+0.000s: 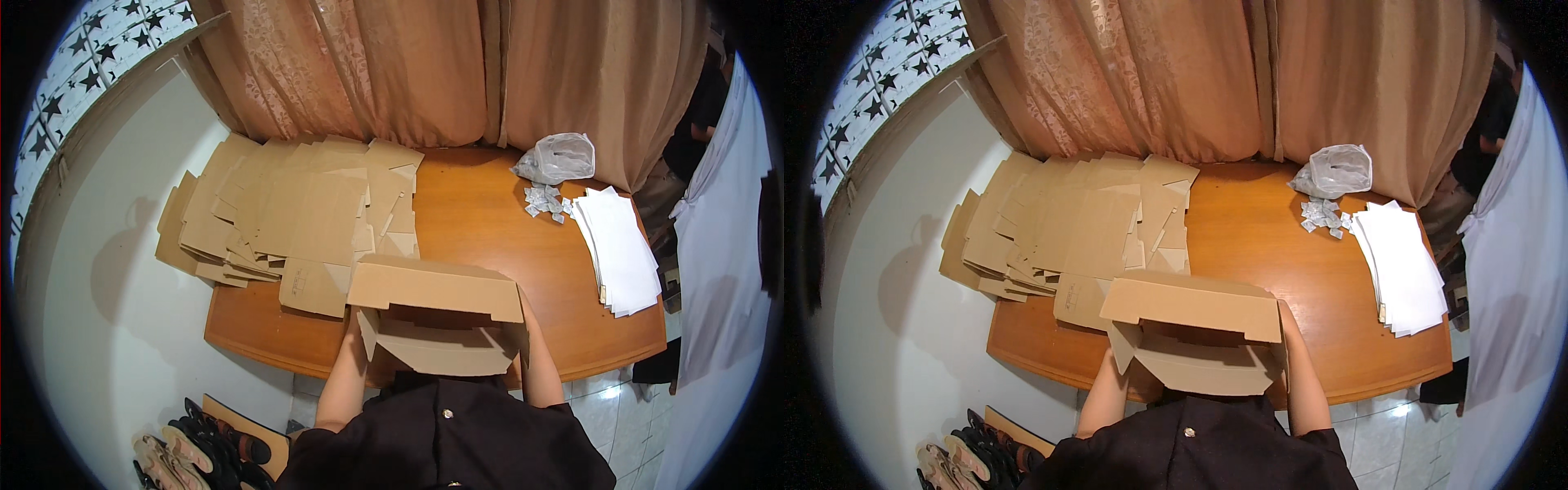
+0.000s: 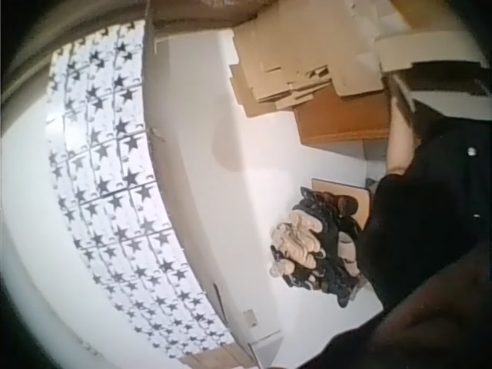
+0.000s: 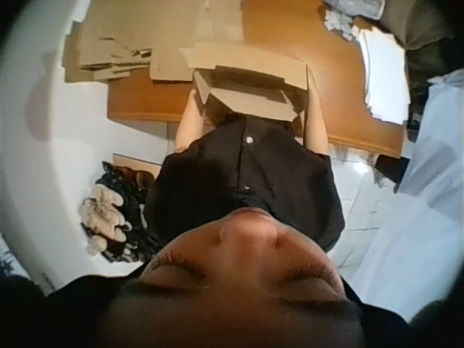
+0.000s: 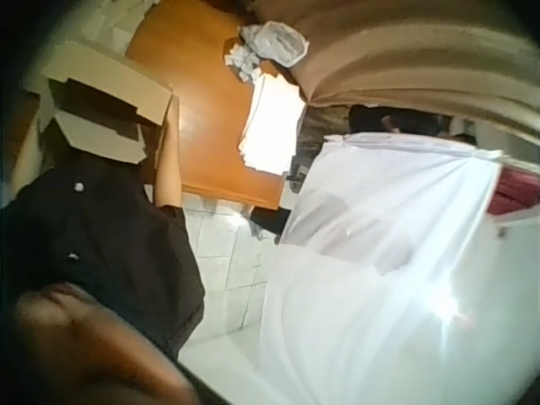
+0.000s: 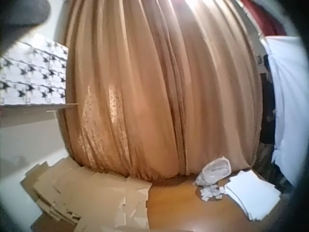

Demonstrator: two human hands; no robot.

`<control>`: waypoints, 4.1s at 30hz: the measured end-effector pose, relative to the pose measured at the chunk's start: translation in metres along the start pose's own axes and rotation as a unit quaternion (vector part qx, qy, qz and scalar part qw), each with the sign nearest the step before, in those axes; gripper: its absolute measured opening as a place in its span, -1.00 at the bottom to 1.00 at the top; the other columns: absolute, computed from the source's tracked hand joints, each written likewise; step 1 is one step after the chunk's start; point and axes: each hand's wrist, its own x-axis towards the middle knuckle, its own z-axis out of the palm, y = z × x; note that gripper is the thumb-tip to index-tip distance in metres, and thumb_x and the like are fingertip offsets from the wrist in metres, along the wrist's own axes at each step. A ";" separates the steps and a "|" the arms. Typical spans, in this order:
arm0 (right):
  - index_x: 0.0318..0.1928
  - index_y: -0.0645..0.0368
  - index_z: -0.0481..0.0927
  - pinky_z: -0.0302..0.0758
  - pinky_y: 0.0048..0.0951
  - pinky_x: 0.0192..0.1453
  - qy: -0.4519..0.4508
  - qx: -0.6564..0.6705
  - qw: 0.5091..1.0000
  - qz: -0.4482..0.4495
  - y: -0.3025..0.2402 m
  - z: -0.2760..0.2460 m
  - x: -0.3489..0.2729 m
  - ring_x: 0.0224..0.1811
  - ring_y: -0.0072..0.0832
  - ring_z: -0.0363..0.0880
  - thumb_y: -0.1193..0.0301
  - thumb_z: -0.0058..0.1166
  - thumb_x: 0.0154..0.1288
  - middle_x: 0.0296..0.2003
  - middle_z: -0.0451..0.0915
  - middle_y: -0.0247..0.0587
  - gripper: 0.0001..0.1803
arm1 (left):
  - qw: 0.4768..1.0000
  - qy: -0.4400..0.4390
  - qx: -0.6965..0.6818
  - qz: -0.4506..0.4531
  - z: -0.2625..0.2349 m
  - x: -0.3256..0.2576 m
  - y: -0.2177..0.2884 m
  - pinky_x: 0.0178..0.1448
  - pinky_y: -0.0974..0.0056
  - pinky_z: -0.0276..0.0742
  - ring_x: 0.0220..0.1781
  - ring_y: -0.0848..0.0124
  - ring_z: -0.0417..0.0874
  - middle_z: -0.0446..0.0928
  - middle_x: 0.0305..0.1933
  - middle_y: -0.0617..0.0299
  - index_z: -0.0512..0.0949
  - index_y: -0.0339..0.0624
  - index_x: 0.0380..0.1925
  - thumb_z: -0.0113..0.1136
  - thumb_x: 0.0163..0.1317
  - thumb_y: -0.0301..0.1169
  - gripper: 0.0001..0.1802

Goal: Folding cardboard sheets into shoe boxes and placing them on a shelf.

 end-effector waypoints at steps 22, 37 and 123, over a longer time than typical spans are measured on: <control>-0.33 0.24 0.59 0.40 -0.46 -0.14 0.166 -0.135 0.961 -0.175 -0.030 -0.002 -0.036 -0.26 -0.45 0.53 0.12 -0.27 0.42 -0.32 0.60 -0.19 -0.52 | 0.987 -0.034 -0.142 -0.062 -0.004 0.030 -0.086 0.08 0.32 0.39 0.01 0.39 0.50 0.48 0.00 0.20 0.35 -0.24 0.13 -0.22 0.38 0.02 -0.42; 0.40 -0.04 -0.06 0.12 -0.04 0.33 0.159 -0.070 0.956 -0.235 -0.098 0.042 -0.150 0.35 -0.01 0.02 0.28 0.24 -0.08 0.35 -0.06 0.05 0.03 | 0.977 0.077 0.175 0.093 0.070 -0.002 0.115 0.41 0.16 -0.03 0.41 0.18 0.11 0.10 0.36 -0.04 0.11 -0.23 0.30 0.21 0.14 -0.30 -0.24; 0.38 0.10 -0.13 -0.05 -0.09 0.42 0.058 -0.205 0.942 -0.259 -0.064 0.053 -0.114 0.39 0.06 -0.15 0.10 0.50 -0.42 0.30 -0.11 0.21 0.36 | 0.736 -0.271 0.594 0.177 0.100 0.010 0.054 0.36 -0.29 -0.08 0.41 0.11 0.11 0.15 0.36 0.01 0.14 0.04 0.31 -0.01 0.23 -0.21 -0.37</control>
